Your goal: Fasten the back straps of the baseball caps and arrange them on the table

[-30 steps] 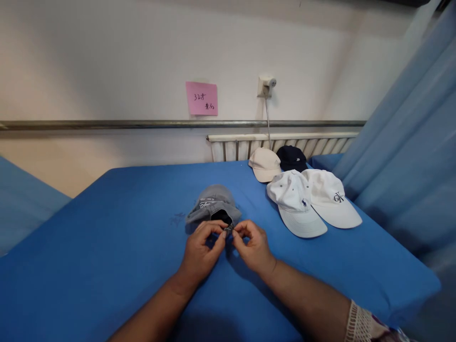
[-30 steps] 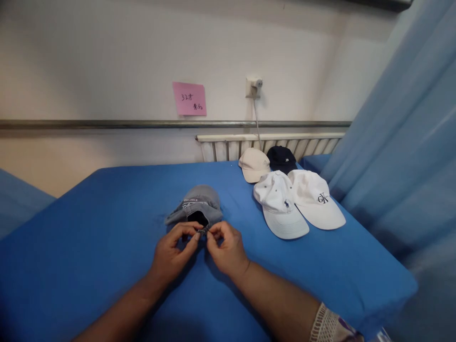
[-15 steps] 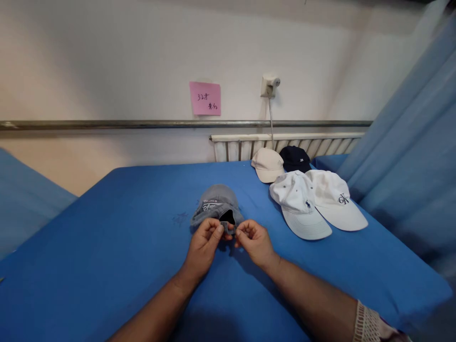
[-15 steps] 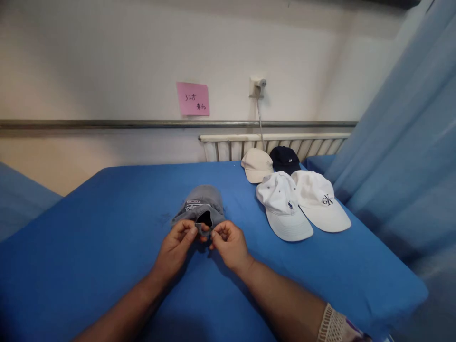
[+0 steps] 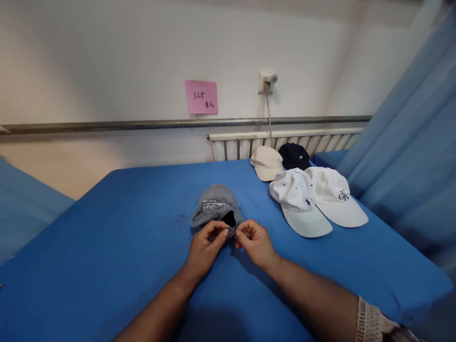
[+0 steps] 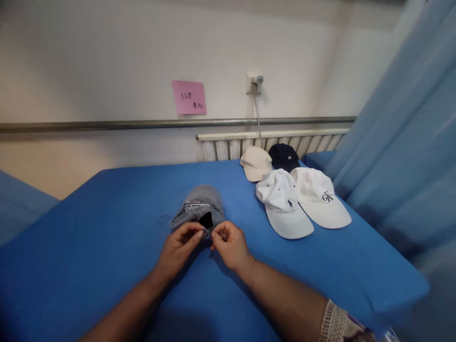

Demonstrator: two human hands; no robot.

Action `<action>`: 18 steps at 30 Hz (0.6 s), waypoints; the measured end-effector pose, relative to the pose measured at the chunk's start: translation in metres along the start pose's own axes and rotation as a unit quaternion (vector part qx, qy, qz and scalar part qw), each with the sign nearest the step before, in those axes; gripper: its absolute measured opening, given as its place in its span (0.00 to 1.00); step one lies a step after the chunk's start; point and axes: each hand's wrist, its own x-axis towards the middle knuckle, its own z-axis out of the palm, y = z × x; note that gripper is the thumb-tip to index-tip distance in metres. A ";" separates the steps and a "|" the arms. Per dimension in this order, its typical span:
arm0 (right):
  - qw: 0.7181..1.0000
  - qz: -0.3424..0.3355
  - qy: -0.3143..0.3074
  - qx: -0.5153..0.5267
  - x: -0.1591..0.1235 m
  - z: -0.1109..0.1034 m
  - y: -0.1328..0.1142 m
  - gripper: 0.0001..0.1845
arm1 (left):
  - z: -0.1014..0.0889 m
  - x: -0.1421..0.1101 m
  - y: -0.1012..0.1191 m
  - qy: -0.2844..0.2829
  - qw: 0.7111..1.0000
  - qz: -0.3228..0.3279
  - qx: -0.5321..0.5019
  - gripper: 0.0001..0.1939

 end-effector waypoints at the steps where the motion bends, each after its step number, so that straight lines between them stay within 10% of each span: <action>1: 1.000 -0.001 0.002 -0.001 0.000 0.000 0.000 0.11 | 0.001 0.001 -0.001 -0.001 1.000 -0.009 -0.006 0.07; 18: 0.989 -0.052 0.015 -0.139 -0.005 -0.003 0.006 0.06 | 0.008 -0.009 0.001 0.031 0.966 0.121 0.226 0.02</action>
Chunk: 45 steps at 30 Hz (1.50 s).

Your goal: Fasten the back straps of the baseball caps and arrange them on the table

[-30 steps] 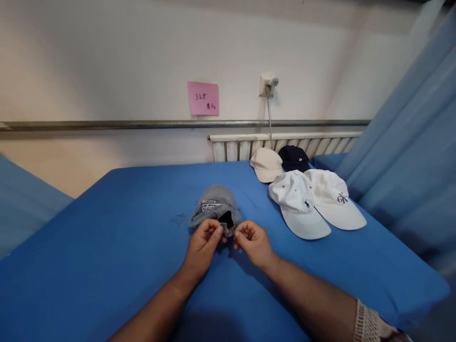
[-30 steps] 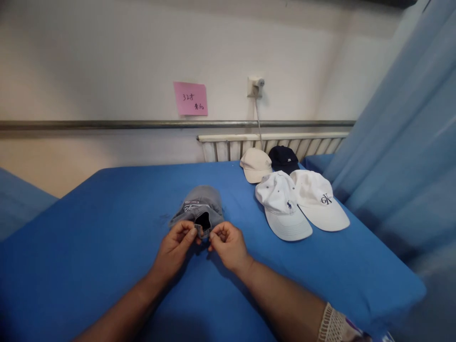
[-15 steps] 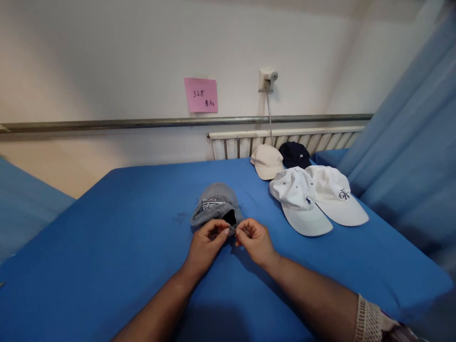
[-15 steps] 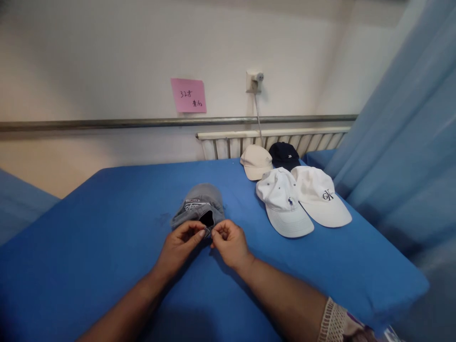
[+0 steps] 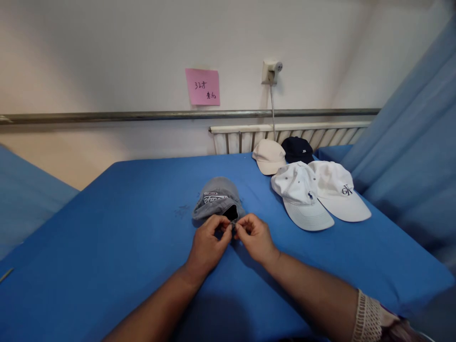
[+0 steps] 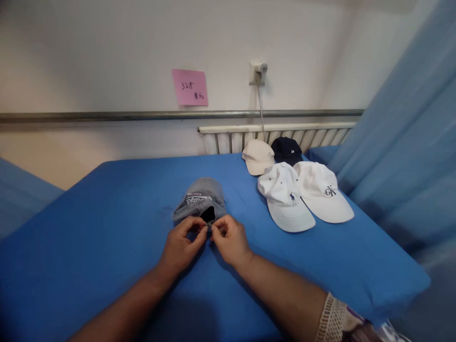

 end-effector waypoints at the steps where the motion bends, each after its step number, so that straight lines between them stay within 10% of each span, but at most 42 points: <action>1: 1.000 -0.011 0.000 -0.013 -0.001 0.000 0.000 0.05 | 0.000 0.000 0.000 0.001 1.000 0.000 -0.002 0.02; 45: 0.996 -0.056 -0.008 -0.063 -0.003 -0.004 -0.004 0.04 | 0.001 0.004 0.002 0.013 0.997 -0.039 -0.063 0.06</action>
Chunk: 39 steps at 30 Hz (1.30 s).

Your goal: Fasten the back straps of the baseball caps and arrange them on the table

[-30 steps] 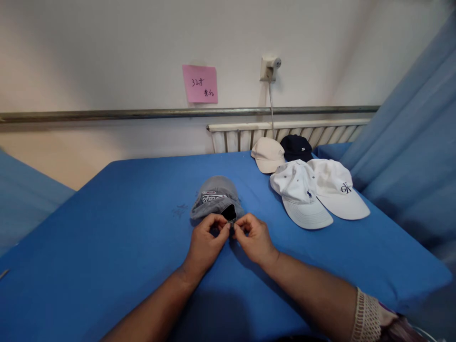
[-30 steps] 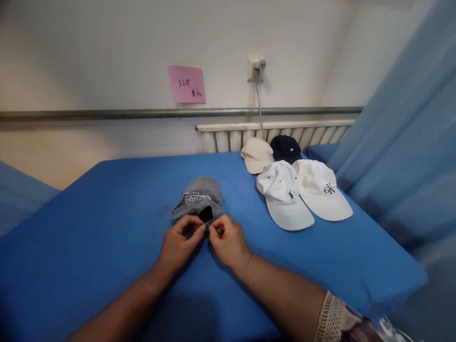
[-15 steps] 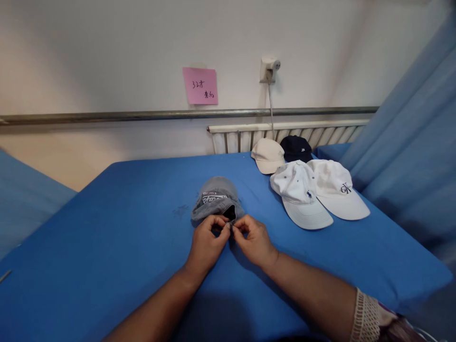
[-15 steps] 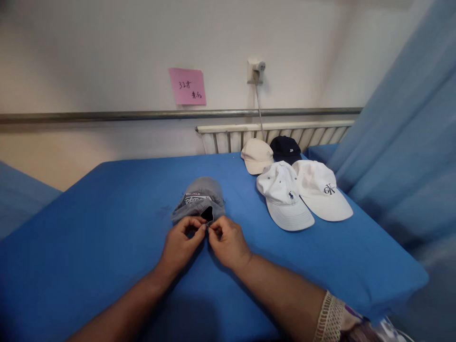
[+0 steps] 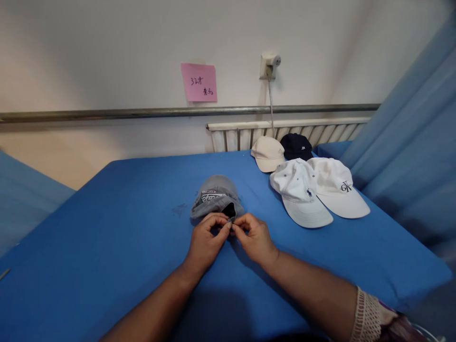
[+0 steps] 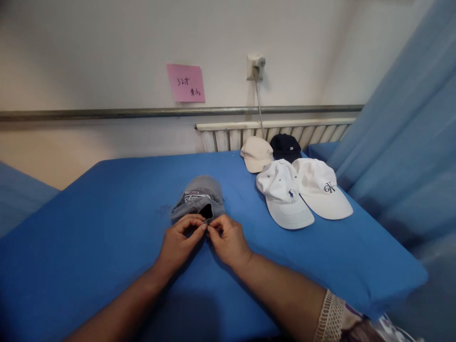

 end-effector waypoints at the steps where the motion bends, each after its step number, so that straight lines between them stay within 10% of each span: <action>1: 1.000 0.002 0.001 0.003 0.000 0.000 0.000 0.04 | 0.000 0.000 -0.001 -0.002 1.000 -0.006 -0.006 0.06; 15: 0.995 0.070 0.018 0.074 0.006 0.001 0.002 0.05 | -0.001 0.005 -0.002 -0.027 0.990 -0.077 -0.114 0.08; 31: 0.991 -0.054 0.009 -0.123 0.000 -0.003 -0.004 0.04 | 0.002 -0.002 0.002 0.008 1.000 -0.008 -0.017 0.07; 39: 0.996 -0.051 0.009 -0.079 -0.001 -0.002 -0.002 0.03 | 0.002 0.002 0.000 -0.004 0.987 -0.096 -0.131 0.09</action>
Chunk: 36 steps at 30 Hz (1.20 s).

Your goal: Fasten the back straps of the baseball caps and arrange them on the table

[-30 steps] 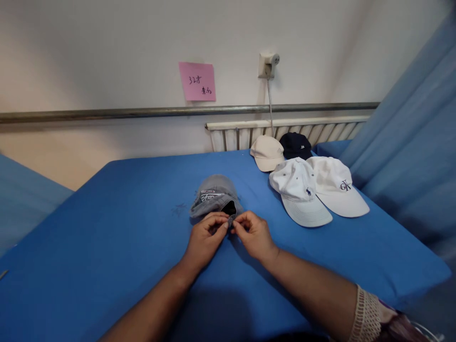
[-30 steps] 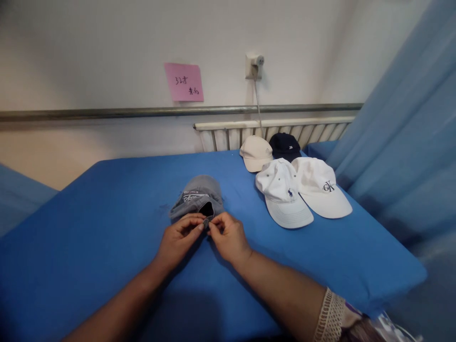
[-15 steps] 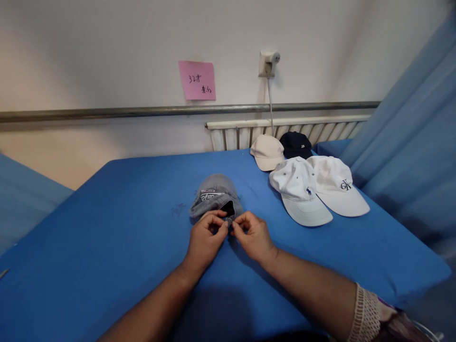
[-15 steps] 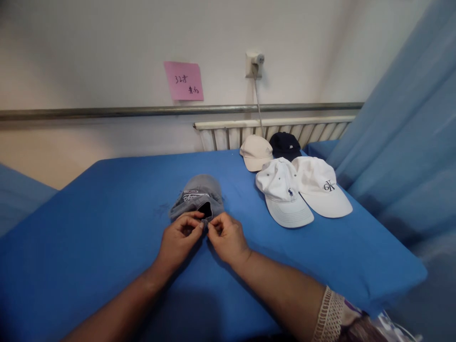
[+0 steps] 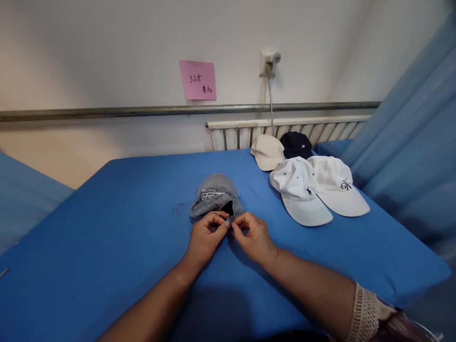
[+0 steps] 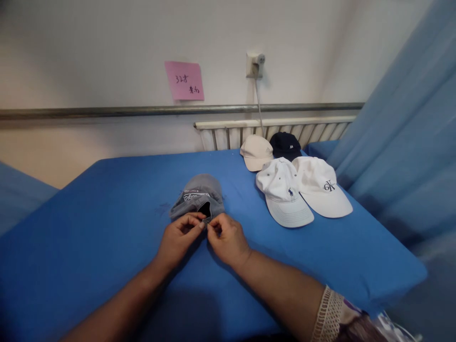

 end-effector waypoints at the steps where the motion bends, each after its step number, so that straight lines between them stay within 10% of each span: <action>1: 1.000 0.002 0.000 0.005 0.000 0.000 0.000 0.03 | -0.001 0.001 -0.001 -0.001 1.000 -0.010 -0.010 0.09; 36: 0.999 0.001 -0.019 0.029 -0.001 -0.001 0.001 0.03 | -0.002 0.004 0.006 -0.038 0.978 -0.134 -0.154 0.09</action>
